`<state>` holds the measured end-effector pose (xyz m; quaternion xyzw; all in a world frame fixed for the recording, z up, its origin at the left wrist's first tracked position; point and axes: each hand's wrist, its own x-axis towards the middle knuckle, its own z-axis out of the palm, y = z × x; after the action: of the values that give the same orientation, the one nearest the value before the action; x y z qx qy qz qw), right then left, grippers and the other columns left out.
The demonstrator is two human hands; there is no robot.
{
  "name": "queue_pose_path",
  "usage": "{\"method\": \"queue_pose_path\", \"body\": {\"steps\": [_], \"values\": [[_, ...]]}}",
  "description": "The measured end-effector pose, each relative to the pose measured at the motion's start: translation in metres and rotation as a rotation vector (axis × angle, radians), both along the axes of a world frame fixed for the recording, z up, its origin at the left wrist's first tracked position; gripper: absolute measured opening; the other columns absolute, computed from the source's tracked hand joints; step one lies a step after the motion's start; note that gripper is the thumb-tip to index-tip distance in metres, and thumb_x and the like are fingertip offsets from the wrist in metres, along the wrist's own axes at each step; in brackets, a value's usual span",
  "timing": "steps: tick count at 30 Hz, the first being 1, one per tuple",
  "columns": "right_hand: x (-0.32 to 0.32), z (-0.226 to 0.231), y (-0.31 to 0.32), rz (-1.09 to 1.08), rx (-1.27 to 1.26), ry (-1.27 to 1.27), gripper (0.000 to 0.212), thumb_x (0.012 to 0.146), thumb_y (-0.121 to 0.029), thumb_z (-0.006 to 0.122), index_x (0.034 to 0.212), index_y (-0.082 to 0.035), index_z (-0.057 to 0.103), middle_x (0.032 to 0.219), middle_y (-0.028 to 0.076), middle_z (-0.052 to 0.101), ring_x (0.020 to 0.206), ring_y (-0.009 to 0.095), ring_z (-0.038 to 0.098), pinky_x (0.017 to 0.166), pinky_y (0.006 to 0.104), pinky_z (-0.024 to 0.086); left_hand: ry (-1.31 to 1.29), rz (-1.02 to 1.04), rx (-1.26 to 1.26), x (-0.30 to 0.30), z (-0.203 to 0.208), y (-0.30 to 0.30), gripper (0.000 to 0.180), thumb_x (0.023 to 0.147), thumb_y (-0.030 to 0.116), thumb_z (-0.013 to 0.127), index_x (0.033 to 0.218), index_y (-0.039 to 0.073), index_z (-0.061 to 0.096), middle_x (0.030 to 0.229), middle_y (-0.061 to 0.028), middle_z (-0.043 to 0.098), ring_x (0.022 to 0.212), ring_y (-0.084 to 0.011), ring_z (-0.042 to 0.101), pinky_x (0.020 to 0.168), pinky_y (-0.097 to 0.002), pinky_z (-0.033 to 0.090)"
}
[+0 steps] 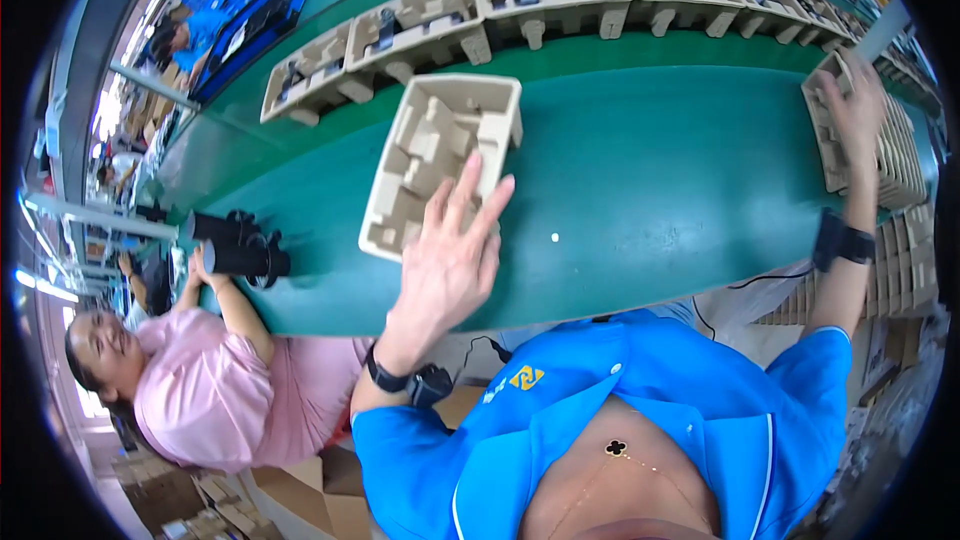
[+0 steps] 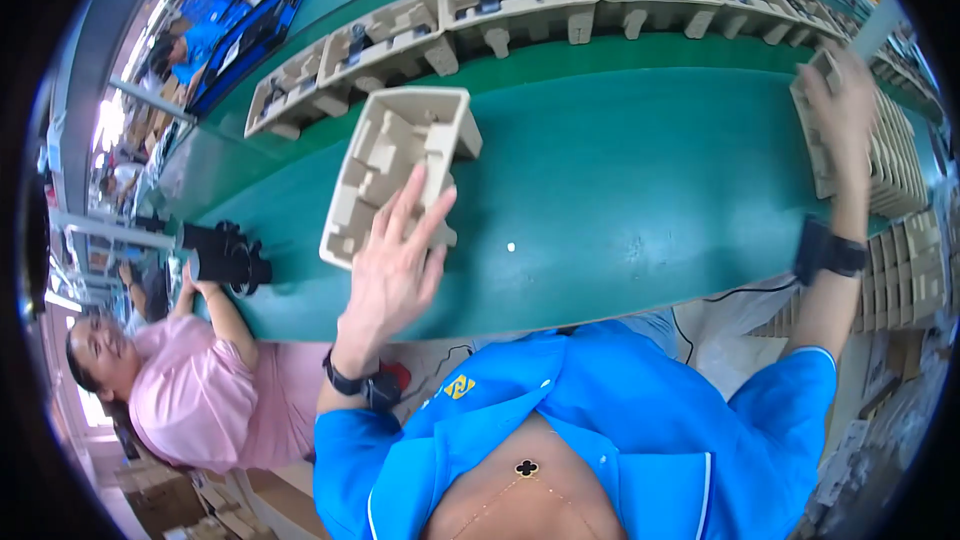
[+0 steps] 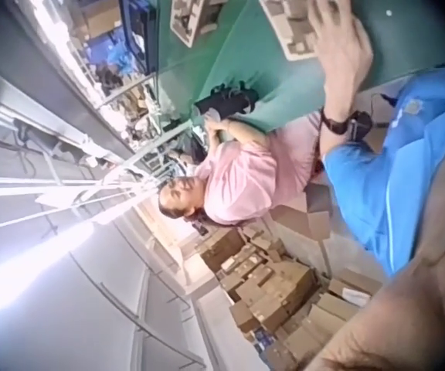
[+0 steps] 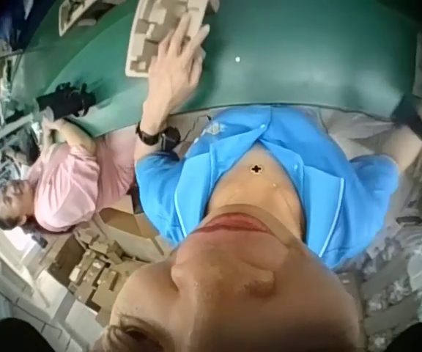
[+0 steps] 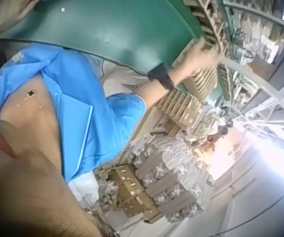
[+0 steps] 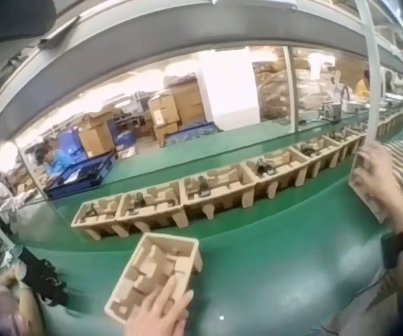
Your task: The person organizes cardboard trays on a table, places a microphone and a plastic mount into each tray, and then stacks the filled trays on top of each other.
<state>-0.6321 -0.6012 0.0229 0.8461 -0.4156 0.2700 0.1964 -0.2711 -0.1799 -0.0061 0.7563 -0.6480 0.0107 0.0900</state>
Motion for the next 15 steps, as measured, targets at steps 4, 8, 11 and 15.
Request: {"method": "queue_pose_path", "body": {"steps": [4,8,11,15], "values": [[-0.228,-0.029,-0.114,-0.534,0.051,0.128,0.068,0.086,-0.059,0.056,0.123,-0.002,0.062,0.126,0.019,0.06,0.115,0.035,0.056,0.1,0.0381,0.041,0.146,0.028,0.073,0.003,-0.002,-0.016,0.069,0.078,0.0,0.057,0.143,0.016,0.043,0.154,-0.0118,0.031,0.112,-0.0323,0.059,0.081,-0.0406,0.055],[-0.182,-0.058,-0.094,-0.34,0.55,-0.031,0.064,0.088,-0.058,0.056,0.12,-0.003,0.064,0.118,0.017,0.063,0.105,0.032,0.059,0.094,0.0354,0.042,0.132,0.004,-0.027,0.009,-0.01,-0.004,0.07,0.078,-0.003,0.053,0.144,0.016,0.042,0.155,-0.0094,0.028,0.104,-0.0324,0.063,0.077,-0.0399,0.055],[-0.193,-0.058,-0.085,-0.365,0.302,-0.004,0.062,0.088,-0.057,0.055,0.117,-0.003,0.065,0.11,0.016,0.065,0.098,0.03,0.06,0.09,0.0355,0.043,0.124,0.042,0.027,0.002,-0.004,-0.006,0.071,0.077,-0.006,0.051,0.144,0.016,0.04,0.155,-0.0085,0.029,0.105,-0.0349,0.062,0.078,-0.0407,0.055],[-0.11,-0.047,-0.013,-0.166,0.465,-0.068,0.064,0.088,-0.058,0.054,0.111,0.001,0.065,0.121,0.023,0.06,0.115,0.035,0.054,0.099,0.0424,0.04,0.1,0.165,-0.035,-0.007,-0.012,-0.012,0.073,0.077,-0.006,0.049,0.146,0.015,0.039,0.155,-0.0092,0.03,0.105,-0.0369,0.061,0.078,-0.0417,0.054]]}}
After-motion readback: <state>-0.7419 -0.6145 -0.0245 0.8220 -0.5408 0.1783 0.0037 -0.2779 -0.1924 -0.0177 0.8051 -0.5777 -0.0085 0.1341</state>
